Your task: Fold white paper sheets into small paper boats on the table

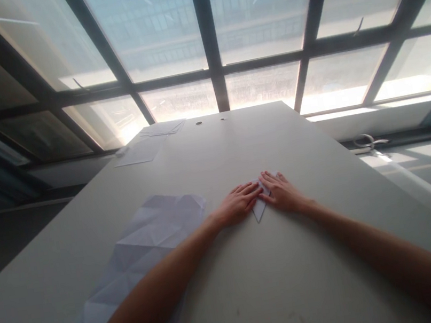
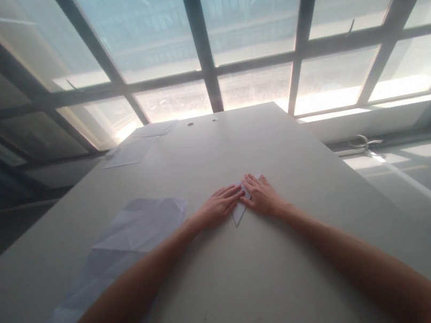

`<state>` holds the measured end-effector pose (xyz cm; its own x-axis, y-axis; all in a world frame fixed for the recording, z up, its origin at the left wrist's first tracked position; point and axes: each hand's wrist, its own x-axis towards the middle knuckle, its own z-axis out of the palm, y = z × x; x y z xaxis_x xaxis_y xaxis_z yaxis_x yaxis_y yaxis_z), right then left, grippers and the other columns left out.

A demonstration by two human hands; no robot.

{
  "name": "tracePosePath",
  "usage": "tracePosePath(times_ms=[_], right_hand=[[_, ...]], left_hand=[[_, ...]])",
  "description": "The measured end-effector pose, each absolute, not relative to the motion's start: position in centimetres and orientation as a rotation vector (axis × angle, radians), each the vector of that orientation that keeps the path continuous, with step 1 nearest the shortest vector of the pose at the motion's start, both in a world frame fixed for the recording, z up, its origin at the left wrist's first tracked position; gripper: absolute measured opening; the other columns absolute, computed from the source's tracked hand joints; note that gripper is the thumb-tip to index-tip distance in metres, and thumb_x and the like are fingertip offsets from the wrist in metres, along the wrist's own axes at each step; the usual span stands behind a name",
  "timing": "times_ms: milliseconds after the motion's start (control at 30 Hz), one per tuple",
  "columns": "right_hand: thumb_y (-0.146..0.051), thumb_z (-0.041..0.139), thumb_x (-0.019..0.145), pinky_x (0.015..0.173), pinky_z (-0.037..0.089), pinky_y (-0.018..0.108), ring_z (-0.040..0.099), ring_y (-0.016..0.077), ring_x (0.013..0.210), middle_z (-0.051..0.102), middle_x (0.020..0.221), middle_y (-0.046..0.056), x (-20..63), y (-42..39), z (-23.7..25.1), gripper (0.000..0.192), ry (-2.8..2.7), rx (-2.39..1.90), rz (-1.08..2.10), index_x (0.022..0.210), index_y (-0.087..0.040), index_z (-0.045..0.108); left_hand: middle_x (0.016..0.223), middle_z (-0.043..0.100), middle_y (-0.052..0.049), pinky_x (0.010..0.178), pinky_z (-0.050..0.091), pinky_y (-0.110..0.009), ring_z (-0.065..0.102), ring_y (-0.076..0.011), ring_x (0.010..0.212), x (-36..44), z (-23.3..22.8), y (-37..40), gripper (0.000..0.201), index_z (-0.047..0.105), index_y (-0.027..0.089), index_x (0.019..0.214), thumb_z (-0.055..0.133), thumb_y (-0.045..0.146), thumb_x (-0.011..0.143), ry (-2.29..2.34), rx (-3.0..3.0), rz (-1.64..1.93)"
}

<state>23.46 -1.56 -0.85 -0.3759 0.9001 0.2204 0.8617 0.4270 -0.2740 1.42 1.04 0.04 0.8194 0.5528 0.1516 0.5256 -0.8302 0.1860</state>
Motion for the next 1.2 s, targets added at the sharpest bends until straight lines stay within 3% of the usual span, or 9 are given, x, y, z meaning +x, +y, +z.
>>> tracePosePath(times_ms=[200, 400, 533, 933, 1200], right_hand=[[-0.077, 0.041, 0.083, 0.118, 0.008, 0.052, 0.011, 0.0333, 0.148, 0.019, 0.158, 0.024, 22.0, -3.4, -0.2, 0.103, -2.48, -1.509, 0.185, 0.153, -0.005, 0.02], [-0.083, 0.041, 0.077, 0.118, 0.007, 0.052, 0.01, 0.0347, 0.148, 0.018, 0.158, 0.022, 21.6, -3.6, -0.1, 0.114, -2.494, -1.489, 0.203, 0.155, -0.005, 0.014], [-0.082, 0.039, 0.079, 0.119, 0.007, 0.049, 0.012, 0.0312, 0.148, 0.02, 0.158, 0.021, 22.2, -2.9, -0.2, 0.111, -2.507, -1.478, 0.214, 0.154, -0.004, 0.017], [-0.055, 0.025, 0.097, 0.117, 0.01, 0.054, 0.016, 0.0259, 0.147, 0.022, 0.159, 0.015, 25.6, 0.1, -0.9, 0.071, -2.367, -1.754, 0.148, 0.152, -0.011, 0.028], [-0.051, 0.031, 0.096, 0.117, 0.01, 0.054, 0.018, 0.0265, 0.147, 0.024, 0.158, 0.015, 25.3, 0.0, -0.8, 0.069, -2.337, -1.77, 0.139, 0.151, -0.01, 0.029]], left_hand=[[0.16, 0.023, 0.002, 0.12, 0.017, -0.04, 0.021, -0.0195, 0.147, 1.5, 0.4, 0.7, 0.053, 0.022, 0.034, 0.154, 0.03, 0.037, 0.102, 0.902, 2.828, 0.226], [0.162, 0.014, -0.001, 0.119, 0.01, -0.046, 0.008, -0.025, 0.149, 1.3, 0.5, 0.3, 0.064, 0.013, 0.032, 0.156, 0.038, 0.042, 0.098, 0.937, 2.859, 0.127], [0.162, 0.01, -0.005, 0.119, 0.01, -0.046, 0.01, -0.0238, 0.149, 1.3, 0.4, 0.3, 0.066, 0.006, 0.028, 0.156, 0.034, 0.046, 0.099, 0.982, 2.863, 0.106], [0.162, 0.014, -0.002, 0.119, 0.012, -0.048, 0.013, -0.0232, 0.149, 1.2, 0.5, 0.4, 0.055, 0.022, 0.038, 0.153, 0.033, 0.048, 0.1, 1.0, 2.841, 0.127], [0.162, 0.015, 0.002, 0.118, 0.014, -0.049, 0.017, -0.0252, 0.148, 1.2, 0.8, 0.3, 0.052, 0.027, 0.043, 0.15, 0.037, 0.045, 0.1, 0.981, 2.824, 0.165]])
